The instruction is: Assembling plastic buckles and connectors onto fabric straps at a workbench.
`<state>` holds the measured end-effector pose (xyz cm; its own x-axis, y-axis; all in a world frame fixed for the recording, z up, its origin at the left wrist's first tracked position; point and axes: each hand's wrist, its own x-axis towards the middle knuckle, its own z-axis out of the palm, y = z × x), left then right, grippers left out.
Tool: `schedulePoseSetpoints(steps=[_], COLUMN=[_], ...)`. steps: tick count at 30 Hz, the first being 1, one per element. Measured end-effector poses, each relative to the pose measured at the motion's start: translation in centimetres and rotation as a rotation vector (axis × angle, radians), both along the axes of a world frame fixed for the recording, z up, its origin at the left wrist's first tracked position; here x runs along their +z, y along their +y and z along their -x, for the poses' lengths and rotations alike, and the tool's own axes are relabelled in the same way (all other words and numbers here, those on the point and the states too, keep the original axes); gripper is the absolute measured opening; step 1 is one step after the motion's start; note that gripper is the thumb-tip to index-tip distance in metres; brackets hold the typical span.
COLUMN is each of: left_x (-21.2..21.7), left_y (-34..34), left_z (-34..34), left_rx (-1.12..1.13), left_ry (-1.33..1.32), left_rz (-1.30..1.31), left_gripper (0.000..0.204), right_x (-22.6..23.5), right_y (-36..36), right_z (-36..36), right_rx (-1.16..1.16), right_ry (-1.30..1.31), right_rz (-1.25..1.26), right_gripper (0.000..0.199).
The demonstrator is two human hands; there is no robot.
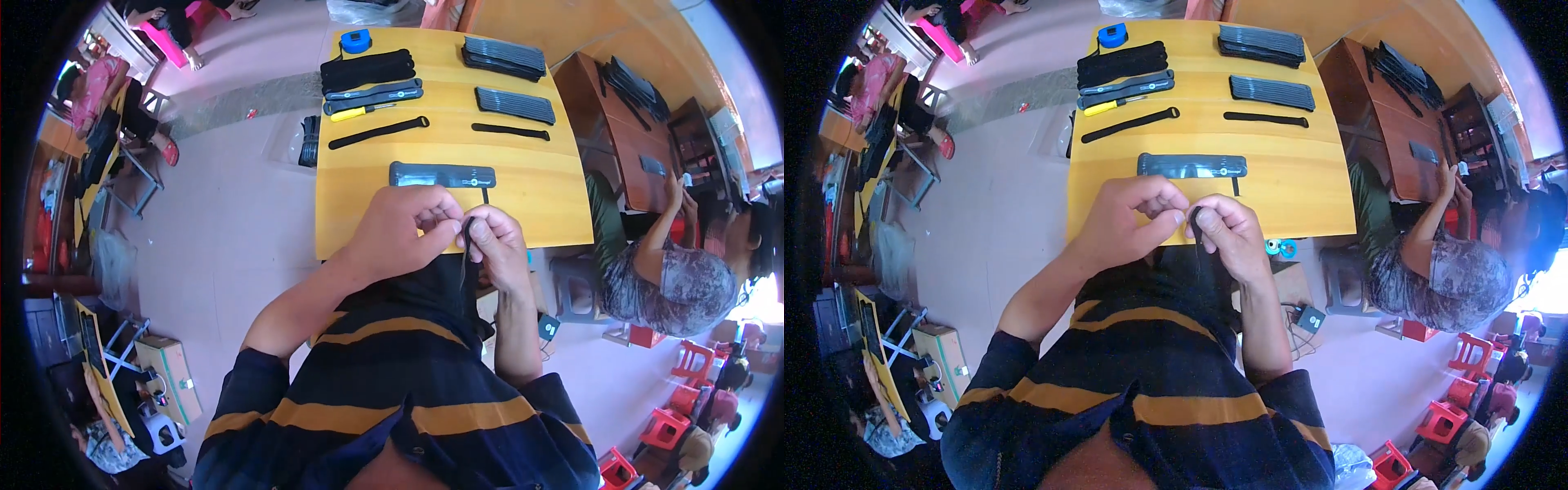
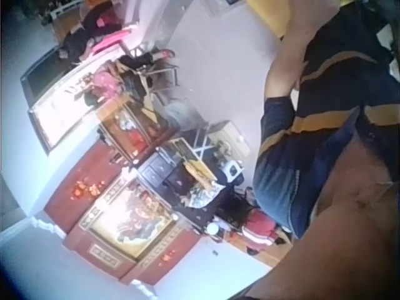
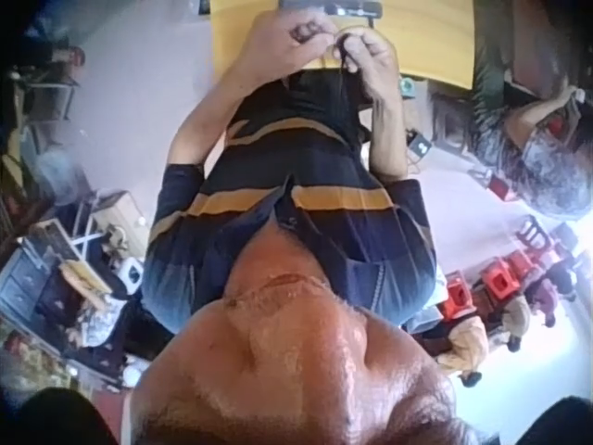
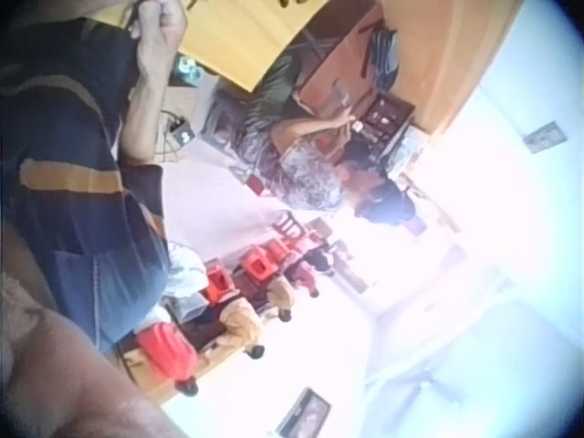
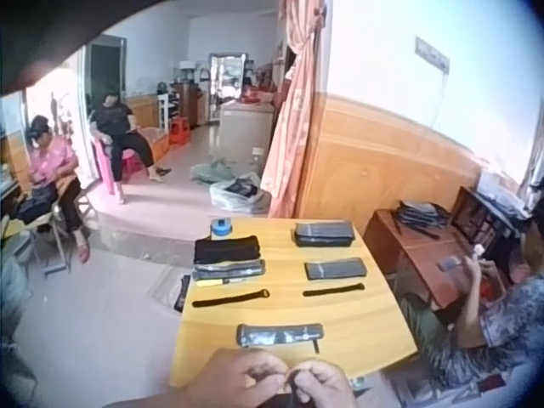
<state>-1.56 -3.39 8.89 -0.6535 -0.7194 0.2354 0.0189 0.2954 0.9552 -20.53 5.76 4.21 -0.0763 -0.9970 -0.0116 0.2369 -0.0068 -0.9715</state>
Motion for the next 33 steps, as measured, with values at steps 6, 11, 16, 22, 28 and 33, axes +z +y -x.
schedulePoseSetpoints(steps=[6, 11, 16, 22, 28, 33], left_x=[-0.5, -0.5, -0.7, -1.1, -1.9, -3.3], left_y=[-0.1, -0.4, -0.8, -0.8, -0.8, -1.1], left_z=[-0.5, -0.8, -1.0, -0.9, -0.6, -0.6], left_rx=[0.029, 0.003, -0.049, -0.077, -0.086, -0.112], left_ry=[-0.074, -0.12, -0.119, -0.108, -0.104, -0.13], left_rz=[0.082, 0.065, 0.005, -0.087, -0.175, -0.219], left_gripper=[0.006, 0.005, 0.004, 0.004, 0.003, 0.002], right_x=[0.1, 0.4, 0.5, 0.7, 0.3, 1.0], right_y=[-0.6, -0.8, -0.8, -0.8, -0.8, -1.0], right_z=[0.1, 0.1, 0.3, 0.2, 0.1, -0.8], right_rx=[0.089, 0.129, 0.154, 0.145, 0.12, 0.086], right_ry=[0.069, 0.143, 0.211, 0.226, 0.243, 0.344], right_rz=[-0.057, -0.069, -0.06, -0.094, -0.094, -0.117], right_gripper=[0.027, 0.027, 0.028, 0.028, 0.026, 0.025])
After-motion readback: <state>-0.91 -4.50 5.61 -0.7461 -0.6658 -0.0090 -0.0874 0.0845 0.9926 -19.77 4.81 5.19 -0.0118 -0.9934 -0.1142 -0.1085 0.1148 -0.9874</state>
